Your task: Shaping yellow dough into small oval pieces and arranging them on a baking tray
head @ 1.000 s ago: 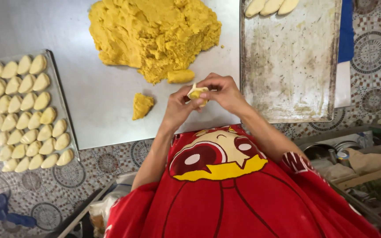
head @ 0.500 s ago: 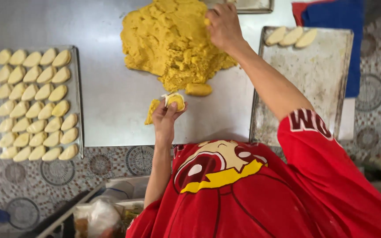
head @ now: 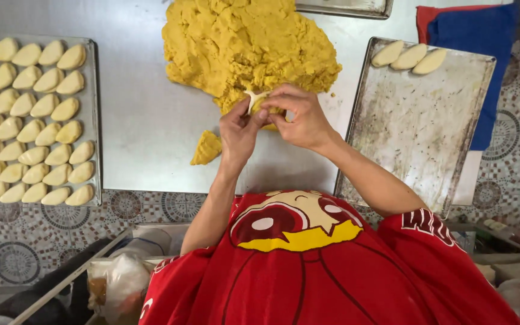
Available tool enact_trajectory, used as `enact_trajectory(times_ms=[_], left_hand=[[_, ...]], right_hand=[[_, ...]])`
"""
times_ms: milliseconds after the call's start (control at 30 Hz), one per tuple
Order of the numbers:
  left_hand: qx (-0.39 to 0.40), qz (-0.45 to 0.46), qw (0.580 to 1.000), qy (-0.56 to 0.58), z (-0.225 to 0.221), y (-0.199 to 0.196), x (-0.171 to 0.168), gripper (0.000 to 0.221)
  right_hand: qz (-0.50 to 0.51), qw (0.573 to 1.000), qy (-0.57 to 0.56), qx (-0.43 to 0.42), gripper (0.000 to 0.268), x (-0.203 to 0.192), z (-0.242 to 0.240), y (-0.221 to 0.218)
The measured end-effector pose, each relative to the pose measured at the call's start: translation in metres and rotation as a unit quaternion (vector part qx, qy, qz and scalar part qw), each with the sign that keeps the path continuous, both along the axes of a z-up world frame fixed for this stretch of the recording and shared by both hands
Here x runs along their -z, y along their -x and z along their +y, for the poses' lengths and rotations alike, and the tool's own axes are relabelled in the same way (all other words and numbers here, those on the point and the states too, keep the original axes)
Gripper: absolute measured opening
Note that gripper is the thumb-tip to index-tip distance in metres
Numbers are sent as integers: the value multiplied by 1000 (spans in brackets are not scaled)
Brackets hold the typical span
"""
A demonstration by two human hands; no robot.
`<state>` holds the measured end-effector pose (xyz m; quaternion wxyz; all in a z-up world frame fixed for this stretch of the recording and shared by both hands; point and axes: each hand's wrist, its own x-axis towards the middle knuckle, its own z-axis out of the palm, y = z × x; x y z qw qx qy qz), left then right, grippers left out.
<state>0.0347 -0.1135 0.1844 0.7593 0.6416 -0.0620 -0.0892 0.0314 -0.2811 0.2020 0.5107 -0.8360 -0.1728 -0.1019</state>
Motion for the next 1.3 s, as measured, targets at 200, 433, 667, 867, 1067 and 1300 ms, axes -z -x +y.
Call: enact_trajectory(times_ms=[200,433,667,867,1067,1300], left_hand=[[-61,212,950,222,18,-8,35,21],[-6,75,994,79,42,-2,2,42],[109,-308,888,-323,50,25,-107,31],[150,-285,903,-283,40,42,-123,25],[112,-56,992,-32,27,49,-44,29],[130,47,984,109,16,62,1,41]], right_hand=[[19,986,-130,99,16,20,-25,-49],[-174,949,246,93,50,24,-27,-76],[28,975,-196,-102,35,-69,2,16],[-43,985,-156,-55,22,-78,3,45],[-257,961,100,17,11,-53,-1,70],[-208,974,84,15,29,-44,-25,99]])
